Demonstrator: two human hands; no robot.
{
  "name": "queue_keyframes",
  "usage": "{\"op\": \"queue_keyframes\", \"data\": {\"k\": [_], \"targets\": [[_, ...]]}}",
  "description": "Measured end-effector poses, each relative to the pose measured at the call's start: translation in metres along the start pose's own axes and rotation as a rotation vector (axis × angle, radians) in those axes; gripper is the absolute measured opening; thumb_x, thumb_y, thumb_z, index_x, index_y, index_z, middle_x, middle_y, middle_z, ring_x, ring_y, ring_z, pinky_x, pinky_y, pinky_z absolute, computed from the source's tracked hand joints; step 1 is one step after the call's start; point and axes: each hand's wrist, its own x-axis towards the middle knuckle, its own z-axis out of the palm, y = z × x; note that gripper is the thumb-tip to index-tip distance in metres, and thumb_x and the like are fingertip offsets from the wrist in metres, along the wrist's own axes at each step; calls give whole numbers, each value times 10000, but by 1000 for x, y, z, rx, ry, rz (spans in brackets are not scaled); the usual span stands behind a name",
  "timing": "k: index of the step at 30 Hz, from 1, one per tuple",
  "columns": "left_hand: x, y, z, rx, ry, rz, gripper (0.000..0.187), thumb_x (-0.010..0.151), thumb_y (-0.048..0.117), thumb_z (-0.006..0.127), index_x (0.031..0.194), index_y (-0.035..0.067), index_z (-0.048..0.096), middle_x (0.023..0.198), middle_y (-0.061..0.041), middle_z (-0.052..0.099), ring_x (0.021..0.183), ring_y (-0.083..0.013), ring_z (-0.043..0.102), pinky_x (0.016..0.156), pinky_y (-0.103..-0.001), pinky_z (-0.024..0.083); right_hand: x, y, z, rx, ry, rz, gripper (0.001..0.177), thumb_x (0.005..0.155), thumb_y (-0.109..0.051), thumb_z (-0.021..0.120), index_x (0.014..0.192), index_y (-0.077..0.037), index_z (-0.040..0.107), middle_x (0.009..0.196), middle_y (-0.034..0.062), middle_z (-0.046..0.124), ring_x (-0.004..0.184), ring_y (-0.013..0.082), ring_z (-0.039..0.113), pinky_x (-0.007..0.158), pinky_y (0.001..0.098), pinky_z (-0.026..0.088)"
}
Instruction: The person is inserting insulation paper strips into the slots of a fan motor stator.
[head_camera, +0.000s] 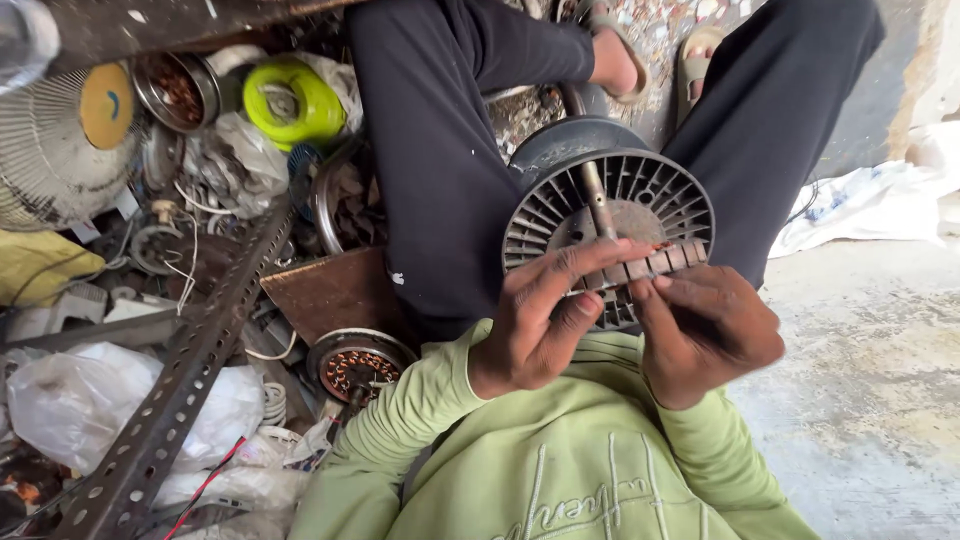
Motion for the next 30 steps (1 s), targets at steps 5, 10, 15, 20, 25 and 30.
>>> {"op": "queue_keyframes", "data": {"k": [5, 10, 15, 20, 25, 30], "targets": [[1, -1, 0, 93, 2, 2, 396, 1185, 241, 425, 1479, -10, 511, 1364, -178, 663, 1293, -318, 685, 1144, -373, 553, 17, -7, -8, -13, -113, -2, 333, 620, 0, 859, 906, 73, 704, 782, 195, 692, 642, 181, 670, 523, 245, 477], [0, -6, 6, 141, 23, -15, 412, 1163, 294, 528, 1440, -11, 533, 1385, -154, 687, 1263, -308, 706, 1096, -370, 577, -3, 13, -19, -2, -84, -70, 200, 867, 175, 724, 1019, 45, 742, 872, 229, 728, 729, 199, 745, 598, 237, 558], [0, -12, 5, 159, 36, 37, 419, 1175, 323, 515, 1452, 9, 511, 1354, -164, 688, 1276, -311, 699, 1110, -391, 581, 15, -9, -11, -43, -77, -21, 201, 813, 174, 729, 959, 35, 721, 886, 215, 717, 695, 205, 731, 579, 248, 554], [2, -15, 1, 106, 45, 38, 435, 1171, 339, 502, 1455, 9, 492, 1377, -177, 678, 1270, -312, 701, 1076, -384, 601, 21, 31, -10, -121, 11, -357, 254, 677, 67, 819, 798, -34, 620, 685, 83, 576, 556, 160, 569, 486, 284, 382], [-2, -24, -2, -14, -13, 65, 433, 1188, 308, 516, 1476, 0, 422, 1391, -250, 630, 1301, -349, 685, 1096, -440, 587, 20, 43, -15, -28, -168, -596, 221, 665, -101, 822, 784, -85, 636, 679, 21, 539, 563, 140, 490, 458, 286, 313], [-5, -28, 1, 68, -23, 77, 548, 1137, 406, 529, 1519, 34, 406, 1370, -187, 669, 1271, -321, 706, 1109, -419, 588, 8, 27, -19, -102, -169, -422, 242, 733, -153, 863, 826, -118, 642, 709, -2, 570, 662, 183, 496, 597, 348, 368]]}}
